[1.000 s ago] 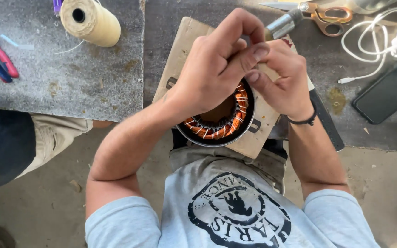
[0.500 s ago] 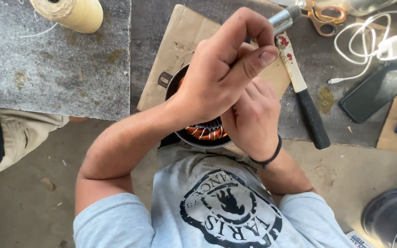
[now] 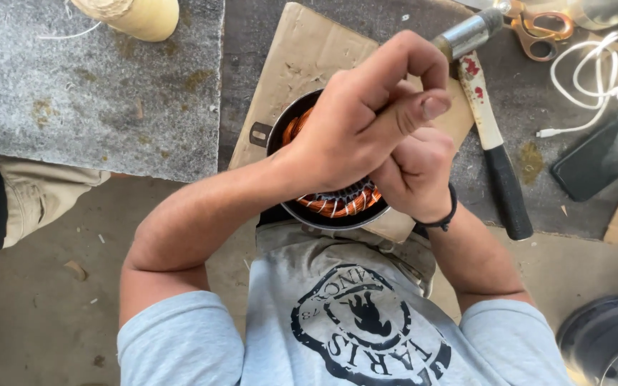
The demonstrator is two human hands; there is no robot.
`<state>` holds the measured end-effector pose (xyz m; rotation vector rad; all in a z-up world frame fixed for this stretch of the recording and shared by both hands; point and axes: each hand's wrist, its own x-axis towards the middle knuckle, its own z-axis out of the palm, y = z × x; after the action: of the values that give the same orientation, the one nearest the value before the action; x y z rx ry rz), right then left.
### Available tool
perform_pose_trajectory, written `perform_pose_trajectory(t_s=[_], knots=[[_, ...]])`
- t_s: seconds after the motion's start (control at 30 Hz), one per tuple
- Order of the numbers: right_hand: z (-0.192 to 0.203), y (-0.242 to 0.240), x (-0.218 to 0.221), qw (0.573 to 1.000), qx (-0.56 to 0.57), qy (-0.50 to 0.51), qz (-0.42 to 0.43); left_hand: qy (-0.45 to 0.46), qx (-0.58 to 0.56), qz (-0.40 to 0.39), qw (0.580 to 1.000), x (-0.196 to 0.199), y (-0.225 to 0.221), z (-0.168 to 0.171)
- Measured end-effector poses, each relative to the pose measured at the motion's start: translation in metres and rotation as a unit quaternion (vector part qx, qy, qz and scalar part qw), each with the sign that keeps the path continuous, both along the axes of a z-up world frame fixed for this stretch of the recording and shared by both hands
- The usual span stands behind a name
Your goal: Securing copper windings in an electric motor stator using string and shaping them with a hammer.
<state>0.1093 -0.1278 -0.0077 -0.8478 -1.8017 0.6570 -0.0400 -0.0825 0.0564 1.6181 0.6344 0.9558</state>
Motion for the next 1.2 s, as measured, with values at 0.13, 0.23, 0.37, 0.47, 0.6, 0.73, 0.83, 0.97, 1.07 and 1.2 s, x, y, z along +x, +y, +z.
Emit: perform_pose_trajectory(t_s=[0.13, 0.23, 0.37, 0.47, 0.6, 0.73, 0.83, 0.97, 1.07, 1.2], knots=[[0.015, 0.008, -0.005, 0.999, -0.023, -0.031, 0.03, 0.032, -0.023, 0.001, 0.999, -0.039, -0.003, 0.009], [0.024, 0.011, 0.003, 0.995, -0.06, -0.066, 0.035, 0.067, -0.031, 0.014, 0.997, -0.072, -0.015, 0.003], [0.035, 0.028, 0.012, 0.991, -0.039, -0.106, 0.069, 0.186, 0.091, 0.1, 0.973, -0.083, -0.038, -0.024], [0.039, 0.04, 0.0, 0.994, -0.034, -0.095, 0.039, 0.272, 0.198, 0.073, 0.939, -0.065, -0.026, -0.021], [0.036, 0.041, -0.004, 0.99, 0.046, -0.135, -0.014, 0.314, 0.174, 0.071, 0.931, -0.051, -0.006, -0.037], [0.038, 0.032, -0.007, 0.981, 0.109, -0.151, -0.053, 0.32, 0.201, 0.071, 0.923, -0.051, 0.003, -0.05], [0.039, 0.03, -0.006, 0.978, 0.116, -0.168, -0.051, 0.298, 0.243, 0.096, 0.918, -0.053, 0.004, -0.057], [0.049, 0.02, 0.015, 0.966, 0.1, -0.231, -0.049, 0.263, 0.249, 0.108, 0.926, -0.056, 0.001, -0.054], [0.047, 0.009, 0.022, 0.886, 0.152, -0.429, -0.086, 0.25, 0.254, 0.119, 0.927, -0.055, 0.002, -0.054], [0.05, 0.016, 0.02, 0.819, 0.231, -0.523, -0.054, 0.268, 0.255, 0.128, 0.92, -0.054, 0.001, -0.055]])
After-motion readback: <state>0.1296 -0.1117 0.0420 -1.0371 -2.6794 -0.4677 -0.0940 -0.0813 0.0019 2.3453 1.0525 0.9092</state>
